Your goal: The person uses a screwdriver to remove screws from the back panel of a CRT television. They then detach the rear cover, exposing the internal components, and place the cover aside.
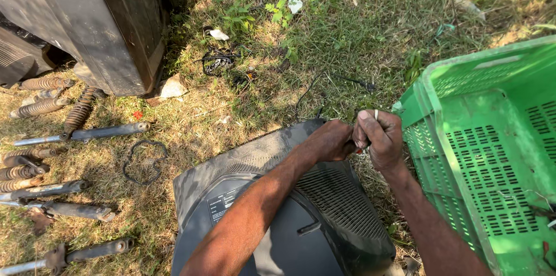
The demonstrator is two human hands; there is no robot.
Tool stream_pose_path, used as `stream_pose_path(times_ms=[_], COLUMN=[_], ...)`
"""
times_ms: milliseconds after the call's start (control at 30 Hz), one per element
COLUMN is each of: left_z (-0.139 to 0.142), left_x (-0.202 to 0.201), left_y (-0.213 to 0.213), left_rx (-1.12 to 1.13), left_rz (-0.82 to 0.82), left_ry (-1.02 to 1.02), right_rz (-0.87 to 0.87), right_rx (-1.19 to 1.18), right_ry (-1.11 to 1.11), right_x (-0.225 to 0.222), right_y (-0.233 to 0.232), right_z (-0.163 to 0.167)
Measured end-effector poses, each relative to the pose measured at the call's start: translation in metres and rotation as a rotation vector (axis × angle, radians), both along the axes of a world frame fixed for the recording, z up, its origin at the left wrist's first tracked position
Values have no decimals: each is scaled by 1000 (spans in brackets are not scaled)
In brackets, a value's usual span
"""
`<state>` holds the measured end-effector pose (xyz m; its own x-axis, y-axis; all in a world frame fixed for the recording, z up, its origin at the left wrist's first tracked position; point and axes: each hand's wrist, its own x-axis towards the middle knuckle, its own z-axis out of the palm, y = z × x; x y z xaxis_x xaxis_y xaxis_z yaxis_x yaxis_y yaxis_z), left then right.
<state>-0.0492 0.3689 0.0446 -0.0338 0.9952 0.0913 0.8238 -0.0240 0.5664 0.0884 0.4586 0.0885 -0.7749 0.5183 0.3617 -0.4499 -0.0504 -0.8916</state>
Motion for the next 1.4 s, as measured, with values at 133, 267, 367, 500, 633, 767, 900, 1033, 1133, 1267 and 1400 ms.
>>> stream_pose_path(times_ms=[133,267,367,500,633,767,900,1033,1133,1267,1400], left_z=[3,13,19,18,12,8,7,9,13,20,25], left_x=[3,8,11,12,10,8,8,9,10,10,8], left_y=[-2,-5,-7,-9,-10,-9,-9,-10,-12,-17,-23], left_rx=[79,75,29,-19,-18,-130,-82,-69,-134,-144,-120], left_rz=[28,52,69,80,94,120,112,116,156,171,132], left_ry=[-60,-76,-65,-57,-44,-40,-40,-41,-59,-47,-24], right_rz=[12,28,64,77,72,98,94,92,118,196,61], right_rx=[61,43,0,-52,-25,16,27,36,46,46,188], right_ry=[-35,-70,-72,-56,-54,-33,-48,-61,-72,-106,-196], right_x=[-2,0,1,-1,-6,-9,-8,-8,-8,-9,-7], right_y=[0,1,2,3,3,2,1,1,1,-3,-17], right_z=[10,20,23,19,16,19,22,22,20,21,26])
